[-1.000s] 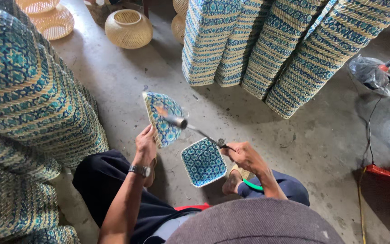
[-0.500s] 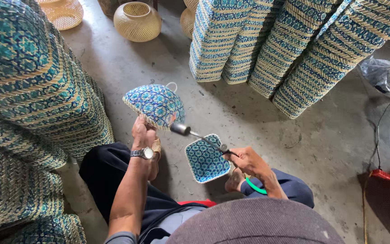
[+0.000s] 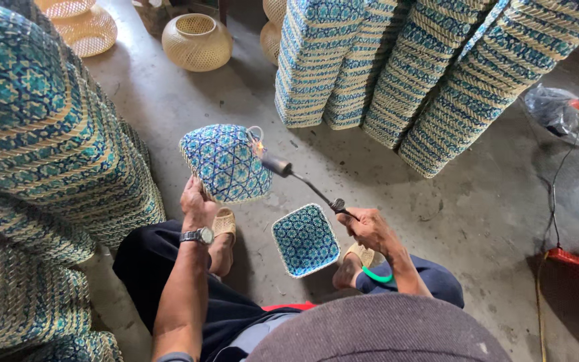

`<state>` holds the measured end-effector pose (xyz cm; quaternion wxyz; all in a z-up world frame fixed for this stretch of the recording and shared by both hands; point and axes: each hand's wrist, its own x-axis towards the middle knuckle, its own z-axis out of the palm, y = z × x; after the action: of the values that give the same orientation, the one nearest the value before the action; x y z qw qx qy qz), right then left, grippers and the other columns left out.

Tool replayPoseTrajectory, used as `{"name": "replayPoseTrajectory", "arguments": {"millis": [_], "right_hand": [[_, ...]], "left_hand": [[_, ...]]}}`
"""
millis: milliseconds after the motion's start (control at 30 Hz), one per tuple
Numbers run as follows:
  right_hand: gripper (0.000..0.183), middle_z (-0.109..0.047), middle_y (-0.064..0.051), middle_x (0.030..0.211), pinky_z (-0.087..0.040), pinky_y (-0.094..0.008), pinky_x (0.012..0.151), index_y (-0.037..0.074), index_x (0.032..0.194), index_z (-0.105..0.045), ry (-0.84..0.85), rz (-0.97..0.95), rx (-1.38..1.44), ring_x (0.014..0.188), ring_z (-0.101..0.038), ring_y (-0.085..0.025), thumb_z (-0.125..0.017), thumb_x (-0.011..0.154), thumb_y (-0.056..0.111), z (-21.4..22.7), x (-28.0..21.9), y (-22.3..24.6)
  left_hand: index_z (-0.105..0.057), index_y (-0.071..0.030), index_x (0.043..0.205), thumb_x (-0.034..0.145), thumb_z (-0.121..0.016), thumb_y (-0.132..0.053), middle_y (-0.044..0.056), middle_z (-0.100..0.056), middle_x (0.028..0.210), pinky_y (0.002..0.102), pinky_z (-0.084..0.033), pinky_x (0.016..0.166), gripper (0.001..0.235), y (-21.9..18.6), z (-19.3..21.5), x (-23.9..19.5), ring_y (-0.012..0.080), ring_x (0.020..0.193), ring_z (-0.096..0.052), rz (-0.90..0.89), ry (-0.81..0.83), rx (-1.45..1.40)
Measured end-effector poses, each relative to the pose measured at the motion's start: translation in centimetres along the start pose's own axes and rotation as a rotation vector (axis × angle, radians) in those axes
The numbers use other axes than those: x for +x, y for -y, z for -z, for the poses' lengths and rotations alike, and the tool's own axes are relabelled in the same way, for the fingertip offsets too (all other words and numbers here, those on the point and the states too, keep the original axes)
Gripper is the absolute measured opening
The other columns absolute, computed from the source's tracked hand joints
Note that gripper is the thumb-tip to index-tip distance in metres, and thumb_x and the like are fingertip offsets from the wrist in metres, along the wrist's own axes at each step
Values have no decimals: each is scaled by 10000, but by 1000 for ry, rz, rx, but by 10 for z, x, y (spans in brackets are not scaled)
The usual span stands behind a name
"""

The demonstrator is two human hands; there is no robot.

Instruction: The person uses a handheld torch to apply heat to the surface of woven baskets. They rotate each basket to treat different sides, then place it on a stack and pick up another basket to repeat the process.

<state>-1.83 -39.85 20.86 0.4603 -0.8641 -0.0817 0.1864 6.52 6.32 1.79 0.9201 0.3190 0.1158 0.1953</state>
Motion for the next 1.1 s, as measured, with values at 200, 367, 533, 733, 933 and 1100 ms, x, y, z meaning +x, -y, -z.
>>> {"name": "replayPoseTrajectory", "arguments": {"millis": [200,367,533,733,933,1100], "right_hand": [[383,-533,6,556,-357,-306,446,28,740,-645,162,-98,62,477,-467,-102,-630,963,339,10,0,-35],[434,-532,17,574,-337,-287,432,61,706,-616,128,-56,88,465,-422,-79,-629,990,388,35,3,-51],[463,-539,-4,555,-341,-288,398,70,684,-587,128,-138,110,415,-440,-97,-613,979,426,62,5,-22],[435,-552,6,570,-352,-282,394,72,695,-594,107,-28,134,419,-457,-87,-613,976,403,55,6,11],[388,-563,-5,556,-366,-296,390,67,716,-651,131,-67,10,413,-485,-102,-630,949,376,51,-3,12],[457,-568,-17,563,-382,-294,400,35,704,-614,12,-82,-11,426,-493,-105,-655,967,407,64,8,16]], "left_hand": [[-576,34,1343,1074,-483,-103,130,-714,1167,364,-625,873,316,-44,-34,-24,209,980,-726,45,67,-151],[-600,32,1311,1068,-520,-95,109,-733,1124,329,-614,846,286,-75,-41,-25,175,935,-727,-6,91,-11],[-638,52,1306,1064,-577,-66,86,-733,1142,253,-571,846,276,-100,-47,-22,124,948,-704,14,208,208],[-662,42,1276,1011,-621,-127,66,-743,1104,235,-554,805,317,-94,-65,-25,111,921,-679,-29,255,419],[-686,51,1275,1014,-683,-122,39,-723,1101,208,-507,841,313,-86,-61,-19,73,940,-642,-237,92,403],[-685,44,1276,972,-707,-94,47,-737,1104,213,-528,839,335,-97,-55,-15,82,936,-658,-245,167,469]]}}
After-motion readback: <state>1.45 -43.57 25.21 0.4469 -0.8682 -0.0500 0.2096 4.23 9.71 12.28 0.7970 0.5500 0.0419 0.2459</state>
